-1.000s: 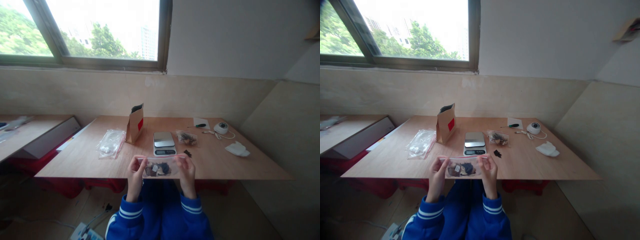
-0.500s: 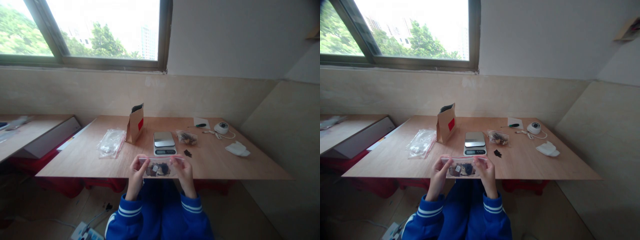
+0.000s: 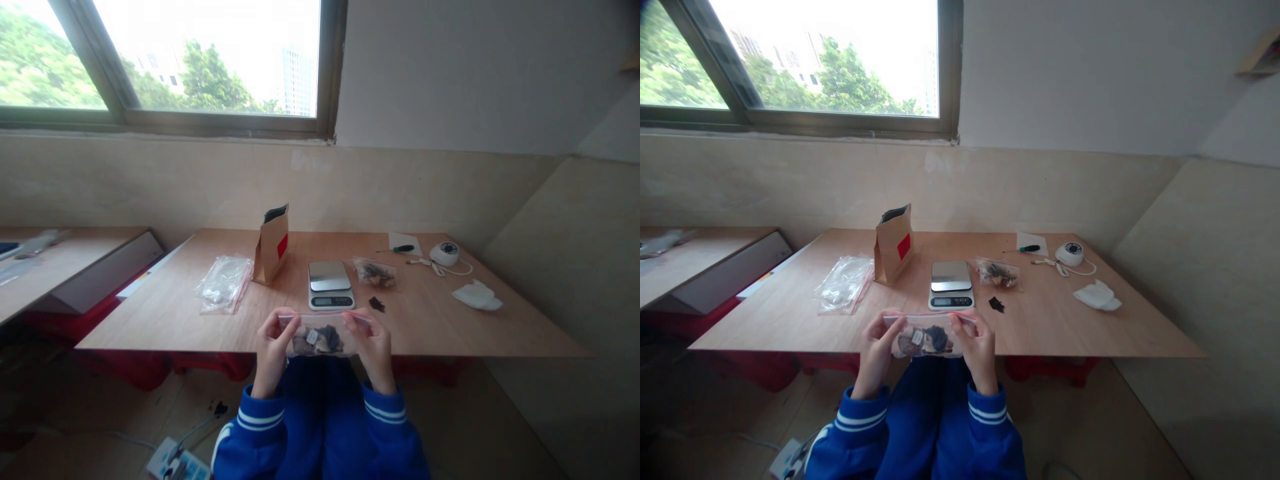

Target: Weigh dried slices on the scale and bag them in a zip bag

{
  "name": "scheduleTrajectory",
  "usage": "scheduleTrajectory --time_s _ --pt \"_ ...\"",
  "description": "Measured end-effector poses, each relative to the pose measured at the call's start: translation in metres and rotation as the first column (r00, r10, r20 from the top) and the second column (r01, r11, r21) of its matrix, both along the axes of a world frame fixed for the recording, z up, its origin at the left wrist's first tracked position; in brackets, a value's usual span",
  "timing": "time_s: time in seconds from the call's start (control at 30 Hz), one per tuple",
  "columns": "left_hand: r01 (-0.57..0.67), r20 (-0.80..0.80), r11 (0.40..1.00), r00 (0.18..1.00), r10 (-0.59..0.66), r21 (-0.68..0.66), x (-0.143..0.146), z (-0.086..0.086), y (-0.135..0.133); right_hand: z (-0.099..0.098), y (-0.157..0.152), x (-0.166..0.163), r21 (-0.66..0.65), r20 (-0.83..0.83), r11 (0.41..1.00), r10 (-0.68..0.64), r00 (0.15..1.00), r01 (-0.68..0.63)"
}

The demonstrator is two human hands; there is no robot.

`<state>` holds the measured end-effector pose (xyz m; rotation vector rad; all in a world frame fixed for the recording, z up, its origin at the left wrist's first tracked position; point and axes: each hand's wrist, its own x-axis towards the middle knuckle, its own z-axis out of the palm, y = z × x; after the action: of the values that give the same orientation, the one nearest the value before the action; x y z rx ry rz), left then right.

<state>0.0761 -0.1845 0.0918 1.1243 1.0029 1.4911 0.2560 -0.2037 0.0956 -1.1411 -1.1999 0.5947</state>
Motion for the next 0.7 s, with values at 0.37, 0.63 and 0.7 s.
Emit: scheduleTrajectory --time_s 0.37,0.63,0.7 --pt "0.14 0.114 0.99 0.984 -0.137 -0.026 0.008 0.001 -0.005 -0.007 0.002 -0.004 -0.088 -0.234 0.974 0.183 0.955 -0.208" --pt "0.067 0.025 0.998 0.997 -0.067 0.003 0.003 0.002 -0.003 0.004 0.0 -0.006 -0.081 -0.098 0.981 0.169 0.981 -0.177" --pt "0.061 0.01 0.998 0.998 -0.061 -0.015 0.002 0.004 -0.004 0.006 0.0 -0.006 -0.055 -0.058 0.989 0.137 0.989 -0.14"
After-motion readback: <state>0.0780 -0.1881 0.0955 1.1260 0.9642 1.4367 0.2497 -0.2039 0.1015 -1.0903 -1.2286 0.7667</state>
